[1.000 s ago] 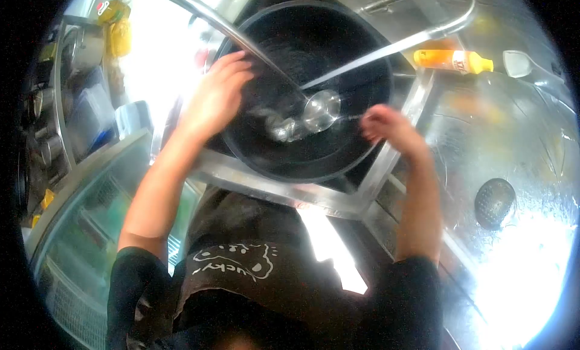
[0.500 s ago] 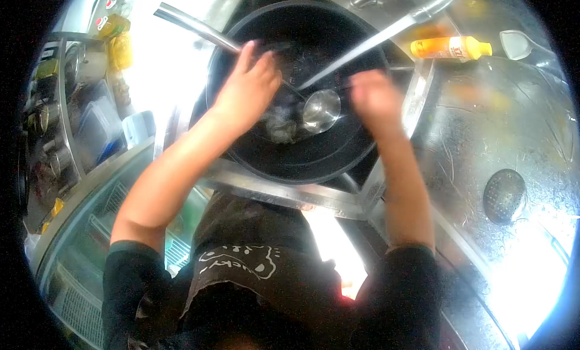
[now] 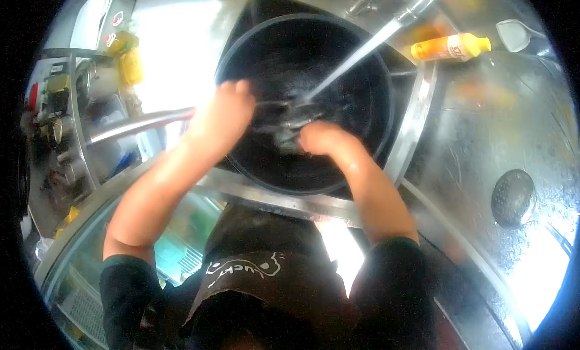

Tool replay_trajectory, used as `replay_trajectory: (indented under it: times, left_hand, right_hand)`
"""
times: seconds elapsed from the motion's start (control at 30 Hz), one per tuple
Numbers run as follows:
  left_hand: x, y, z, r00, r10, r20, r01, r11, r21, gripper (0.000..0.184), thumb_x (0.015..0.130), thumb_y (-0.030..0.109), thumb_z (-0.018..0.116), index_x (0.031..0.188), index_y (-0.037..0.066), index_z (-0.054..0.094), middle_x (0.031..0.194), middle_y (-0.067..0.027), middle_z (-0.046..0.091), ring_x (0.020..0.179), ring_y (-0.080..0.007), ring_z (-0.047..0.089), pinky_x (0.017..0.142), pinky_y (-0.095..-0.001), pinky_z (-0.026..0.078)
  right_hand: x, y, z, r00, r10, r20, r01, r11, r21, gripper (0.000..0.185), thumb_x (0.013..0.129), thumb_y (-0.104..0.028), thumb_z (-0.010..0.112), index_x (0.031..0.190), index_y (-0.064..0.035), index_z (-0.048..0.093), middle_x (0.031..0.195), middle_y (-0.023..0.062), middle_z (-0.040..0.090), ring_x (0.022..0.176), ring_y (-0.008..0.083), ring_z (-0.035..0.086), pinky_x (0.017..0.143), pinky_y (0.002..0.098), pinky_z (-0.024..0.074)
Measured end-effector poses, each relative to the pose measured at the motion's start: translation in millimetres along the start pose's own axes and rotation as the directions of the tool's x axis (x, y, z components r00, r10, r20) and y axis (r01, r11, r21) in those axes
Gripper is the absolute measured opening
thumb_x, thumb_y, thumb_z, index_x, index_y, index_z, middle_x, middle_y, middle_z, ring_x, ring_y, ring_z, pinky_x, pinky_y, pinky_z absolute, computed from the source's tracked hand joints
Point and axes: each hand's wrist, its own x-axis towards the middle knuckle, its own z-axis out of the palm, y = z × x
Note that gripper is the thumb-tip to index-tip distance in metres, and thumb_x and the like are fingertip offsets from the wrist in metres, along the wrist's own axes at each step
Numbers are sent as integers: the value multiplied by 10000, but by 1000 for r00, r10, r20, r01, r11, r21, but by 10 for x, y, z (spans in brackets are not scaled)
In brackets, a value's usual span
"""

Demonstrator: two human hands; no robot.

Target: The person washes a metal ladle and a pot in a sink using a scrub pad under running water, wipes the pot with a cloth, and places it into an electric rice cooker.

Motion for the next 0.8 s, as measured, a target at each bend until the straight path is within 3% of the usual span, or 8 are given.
replay_trajectory:
  times: [0.07,0.13,0.17,0.27,0.4,0.6,0.73,0.8]
  left_hand:
    - [-67,86,-12,996,16,88,-12,999,-38,172,809,163,610,929,90,709,928,-46,607,888,-194,616,692,-306,505]
    - [-40,147,-41,999,30,40,-28,998,-64,186,822,195,608,949,99,703,927,-35,619,891,-191,609,742,-317,462]
    - [4,161,-41,999,42,9,-41,998,-48,186,825,207,608,946,104,703,925,-29,623,890,-189,606,753,-321,447]
    - [66,216,52,997,34,-70,-38,998,-52,137,804,210,610,885,125,682,883,-15,621,869,-187,592,773,-328,412]
    - [-106,268,181,995,38,-94,-60,968,-243,75,769,145,606,819,116,654,845,-33,615,846,-208,608,743,-334,453]
    - [-346,159,172,993,111,-34,-115,911,-397,125,807,124,584,900,94,662,836,-50,654,850,-201,638,746,-313,469]
    - [-459,263,121,988,148,39,-131,947,-294,274,836,142,567,1073,35,654,886,-42,666,863,-193,620,759,-314,438]
    - [-526,394,48,978,182,100,-158,965,-208,351,851,158,558,1158,5,633,923,-38,671,875,-188,607,767,-322,424]
  right_hand:
    - [-56,-190,-203,979,127,160,-145,984,106,337,911,-277,482,916,-38,719,914,159,713,864,343,678,843,421,508]
    - [83,-285,37,993,-5,121,36,967,-253,309,872,-228,496,1001,-69,729,976,168,711,943,319,677,868,410,507]
    - [77,-359,119,979,-47,197,86,977,-196,387,846,-165,502,1192,-110,667,1116,194,674,1039,318,652,898,417,500]
    - [493,-266,775,975,-220,-25,199,921,-334,560,831,-93,510,1387,-159,501,1270,201,596,1094,319,632,900,434,505]
    - [927,-67,1291,861,-318,-397,102,872,-478,483,824,-104,549,1305,-123,579,1153,184,661,1031,292,663,848,422,530]
    - [725,173,890,980,-117,161,180,866,-466,409,812,-129,580,1213,-83,637,1035,176,699,987,280,681,794,414,547]
    - [-211,114,-214,921,96,378,-83,995,-50,327,795,-218,637,1045,-7,649,796,120,677,702,211,684,616,352,548]
    - [-505,462,-491,992,12,124,-49,951,305,307,815,-209,623,1043,-4,635,733,86,651,585,164,629,547,305,515]
